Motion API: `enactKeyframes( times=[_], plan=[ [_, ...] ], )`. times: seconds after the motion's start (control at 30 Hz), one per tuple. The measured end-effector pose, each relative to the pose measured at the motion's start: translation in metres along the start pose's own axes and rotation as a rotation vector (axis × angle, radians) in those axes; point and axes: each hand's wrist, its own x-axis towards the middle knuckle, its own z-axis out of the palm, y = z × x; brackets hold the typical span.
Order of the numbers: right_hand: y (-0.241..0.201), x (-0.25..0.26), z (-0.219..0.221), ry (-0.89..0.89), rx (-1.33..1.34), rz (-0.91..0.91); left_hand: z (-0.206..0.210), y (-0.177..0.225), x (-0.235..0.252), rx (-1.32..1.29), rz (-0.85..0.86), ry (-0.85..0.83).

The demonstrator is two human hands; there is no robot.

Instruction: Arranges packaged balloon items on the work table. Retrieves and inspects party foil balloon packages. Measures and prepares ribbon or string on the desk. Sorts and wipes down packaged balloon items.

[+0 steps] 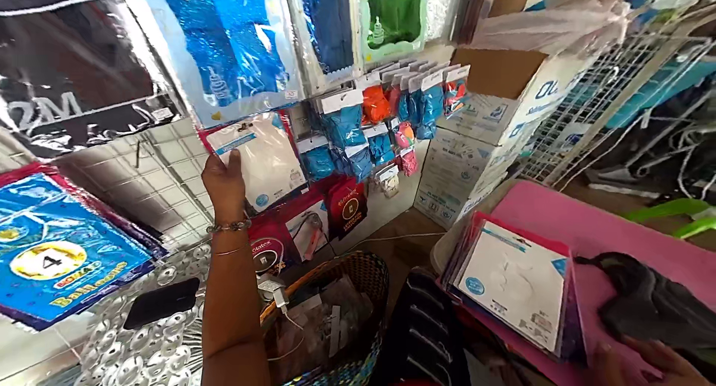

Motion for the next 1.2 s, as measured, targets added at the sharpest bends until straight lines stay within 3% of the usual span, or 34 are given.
enactKeyframes(
  times=[0.2, 0.33, 0.53, 0.67, 0.73, 0.83, 1.03, 1.2],
  plan=[
    [0.005, 0.0, 0.001, -0.002, 0.009, -0.028, 0.0, -0.021, -0.011, 0.03, -0.053, 0.098],
    [0.004, 0.0, -0.001, 0.005, -0.001, -0.053, 0.004, -0.013, -0.03, 0.052, -0.038, 0.22],
    [0.003, 0.0, 0.001, 0.022, 0.004, -0.046, 0.012, -0.004, -0.045, 0.488, 0.282, 0.344],
    [0.005, 0.0, 0.002, 0.028, -0.005, -0.059, 0.029, -0.004, -0.028, 0.755, 0.58, 0.173],
    [0.005, 0.0, 0.002, 0.027, -0.004, -0.044, 0.038, -0.004, -0.013, 0.825, 0.648, 0.065],
    [0.004, 0.0, 0.001, 0.025, 0.007, -0.029, 0.046, -0.012, 0.006, 0.894, 0.682, 0.013],
    [0.003, 0.0, 0.003, 0.017, -0.009, -0.021, 0.046, -0.042, 0.015, 0.92, 0.65, 0.106],
    [0.004, 0.0, 0.004, 0.025, -0.024, -0.026, 0.041, -0.044, 0.023, 0.971, 0.63, 0.007]
  ],
)
